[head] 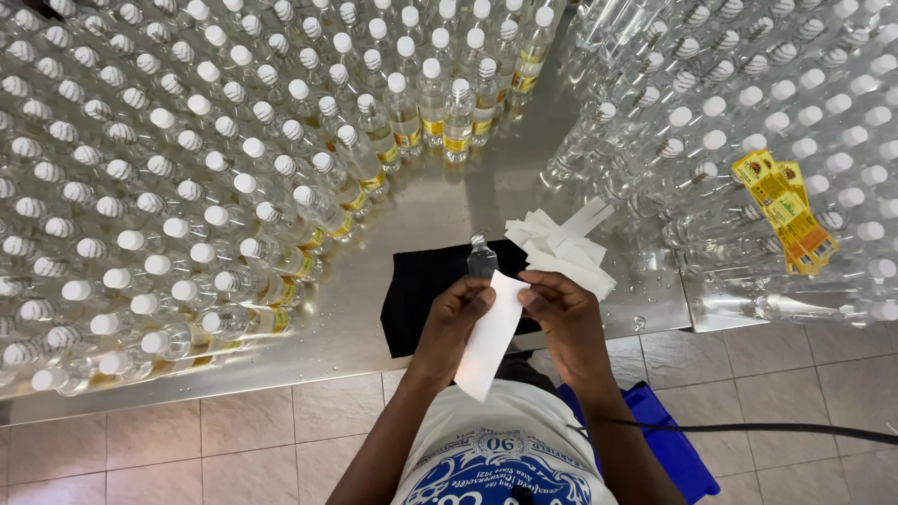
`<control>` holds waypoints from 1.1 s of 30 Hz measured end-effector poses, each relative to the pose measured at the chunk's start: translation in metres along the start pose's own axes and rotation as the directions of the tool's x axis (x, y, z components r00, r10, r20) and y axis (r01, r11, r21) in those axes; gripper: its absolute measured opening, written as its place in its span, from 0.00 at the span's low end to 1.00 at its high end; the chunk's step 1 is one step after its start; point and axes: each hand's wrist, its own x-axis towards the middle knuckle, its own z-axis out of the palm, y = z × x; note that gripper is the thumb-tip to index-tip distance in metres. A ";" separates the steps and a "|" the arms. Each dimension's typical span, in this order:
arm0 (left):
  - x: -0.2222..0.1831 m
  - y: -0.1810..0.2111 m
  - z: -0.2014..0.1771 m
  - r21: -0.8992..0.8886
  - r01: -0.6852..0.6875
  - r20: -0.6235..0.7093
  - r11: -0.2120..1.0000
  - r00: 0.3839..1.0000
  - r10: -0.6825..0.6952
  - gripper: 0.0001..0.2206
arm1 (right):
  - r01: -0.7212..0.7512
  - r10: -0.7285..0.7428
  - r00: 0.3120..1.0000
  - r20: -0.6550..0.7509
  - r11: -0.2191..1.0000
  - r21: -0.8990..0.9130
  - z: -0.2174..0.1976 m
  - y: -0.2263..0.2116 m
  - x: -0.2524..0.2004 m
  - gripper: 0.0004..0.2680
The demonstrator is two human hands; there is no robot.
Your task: The person repeatedly picks up clear plastic bottles, peels yellow labels from a stack, and applies them to the bottles. Labeled bottles are placed back into a group on the left side of the table.
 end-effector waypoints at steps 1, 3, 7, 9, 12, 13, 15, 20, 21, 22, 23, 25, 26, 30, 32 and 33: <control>0.001 0.002 -0.001 0.000 0.002 0.001 1.000 1.000 -0.002 0.13 | 0.000 0.000 1.000 -0.002 1.000 0.000 -0.003 0.003 0.001 0.12; 0.000 0.007 -0.003 0.144 -0.089 0.004 0.986 0.996 0.089 0.13 | 0.035 -0.032 0.999 0.030 0.994 -0.101 -0.009 0.010 0.002 0.09; -0.002 0.016 0.002 0.177 -0.100 -0.019 0.979 0.994 0.105 0.11 | 0.044 -0.037 0.997 0.061 0.992 -0.122 -0.003 0.002 0.001 0.06; 0.003 0.004 -0.006 0.155 -0.106 0.007 0.982 0.994 0.106 0.10 | 0.021 -0.005 0.982 0.186 0.996 -0.084 0.000 -0.006 -0.002 0.04; 0.004 -0.004 -0.005 0.116 -0.086 0.008 0.990 0.996 0.085 0.11 | -0.038 0.042 0.980 0.196 0.999 -0.022 0.009 -0.013 -0.008 0.04; 0.002 -0.003 -0.001 0.116 -0.083 0.008 0.990 0.997 0.083 0.11 | -0.040 0.043 0.980 0.195 0.999 -0.021 0.005 -0.006 -0.007 0.04; -0.001 0.000 0.006 0.092 -0.061 -0.009 0.994 0.998 0.063 0.13 | -0.075 0.062 0.977 0.206 0.996 0.054 -0.002 0.007 -0.003 0.05; 0.001 -0.011 0.001 0.225 -0.176 -0.089 0.958 0.976 0.201 0.16 | -0.008 0.016 0.984 0.176 0.999 -0.044 0.002 0.005 -0.005 0.05; 0.001 -0.011 0.001 0.344 -0.257 -0.120 0.903 0.942 0.314 0.19 | 0.004 0.007 0.984 0.177 0.998 -0.062 0.003 0.005 -0.006 0.05; -0.002 -0.011 0.001 0.344 -0.258 -0.119 0.903 0.942 0.315 0.19 | 0.005 0.006 0.984 0.177 0.998 -0.062 0.006 0.001 -0.008 0.05; -0.004 -0.011 0.002 0.446 -0.306 -0.142 0.841 0.904 0.404 0.16 | 0.023 -0.014 0.987 0.157 0.998 -0.059 0.010 -0.004 -0.009 0.06; -0.009 -0.007 0.007 0.544 -0.343 -0.153 0.766 0.857 0.493 0.12 | 0.043 -0.035 0.990 0.138 0.998 -0.056 0.015 -0.010 -0.011 0.06; -0.012 -0.004 0.013 0.531 -0.377 -0.101 0.759 0.861 0.499 0.08 | 0.085 -0.073 0.989 0.127 0.992 -0.093 0.017 -0.012 -0.012 0.06; -0.018 -0.009 0.018 0.460 -0.470 -0.005 0.753 0.847 0.531 0.10 | 0.174 -0.155 0.981 0.115 0.969 -0.177 0.020 -0.015 -0.018 0.06; -0.012 -0.016 0.012 0.409 -0.448 -0.039 0.795 0.862 0.505 0.09 | 0.164 -0.144 0.983 0.114 0.966 -0.198 0.023 -0.017 -0.019 0.06; -0.010 -0.020 0.009 0.356 -0.422 -0.070 0.834 0.878 0.474 0.08 | 0.152 -0.130 0.985 0.109 0.964 -0.217 0.025 -0.018 -0.020 0.06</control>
